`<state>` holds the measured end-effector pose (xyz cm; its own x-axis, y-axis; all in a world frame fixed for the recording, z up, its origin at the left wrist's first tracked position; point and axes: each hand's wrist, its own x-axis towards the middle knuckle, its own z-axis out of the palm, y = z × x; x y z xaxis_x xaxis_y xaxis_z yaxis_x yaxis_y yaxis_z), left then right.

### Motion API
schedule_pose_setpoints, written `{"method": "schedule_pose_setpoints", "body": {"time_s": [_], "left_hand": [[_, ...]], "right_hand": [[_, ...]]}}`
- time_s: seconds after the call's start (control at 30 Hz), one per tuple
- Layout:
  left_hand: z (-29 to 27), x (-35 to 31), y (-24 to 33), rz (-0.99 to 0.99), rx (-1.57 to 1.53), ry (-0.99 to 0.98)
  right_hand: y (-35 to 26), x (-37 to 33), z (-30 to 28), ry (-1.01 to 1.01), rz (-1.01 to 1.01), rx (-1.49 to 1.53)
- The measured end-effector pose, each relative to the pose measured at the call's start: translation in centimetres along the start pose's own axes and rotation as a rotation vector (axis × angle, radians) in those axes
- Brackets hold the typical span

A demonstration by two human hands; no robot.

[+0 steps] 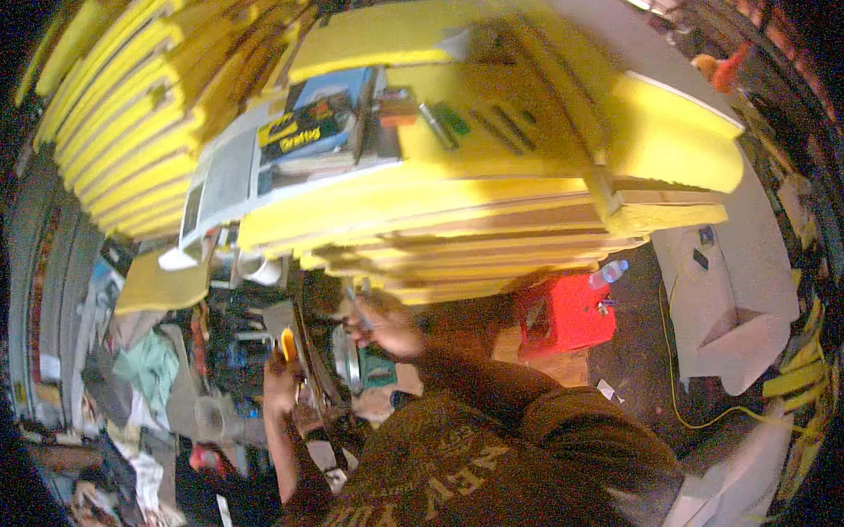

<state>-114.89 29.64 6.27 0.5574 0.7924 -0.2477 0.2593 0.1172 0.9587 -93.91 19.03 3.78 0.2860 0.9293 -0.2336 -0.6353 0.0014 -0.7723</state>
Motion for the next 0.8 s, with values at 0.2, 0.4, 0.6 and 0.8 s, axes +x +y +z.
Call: {"method": "schedule_pose_setpoints", "body": {"time_s": [0.2,0.4,0.6,0.8], "left_hand": [[-1.4,-1.3,-2.8,-0.115,-0.225,-0.077],[-0.6,-0.5,-2.4,-0.121,-0.339,-0.210],[-0.2,-1.0,-0.8,-0.154,-0.415,-0.167],[0.1,-0.8,0.0,-0.178,-0.417,-0.158]], "right_hand": [[-22.6,-1.9,-8.8,0.766,-0.920,-1.154],[-32.8,0.0,-16.7,0.947,-0.774,-2.007],[-32.4,1.7,-13.8,0.960,-0.300,-1.931],[-31.3,0.8,-11.6,0.941,-0.467,-2.088]]}}
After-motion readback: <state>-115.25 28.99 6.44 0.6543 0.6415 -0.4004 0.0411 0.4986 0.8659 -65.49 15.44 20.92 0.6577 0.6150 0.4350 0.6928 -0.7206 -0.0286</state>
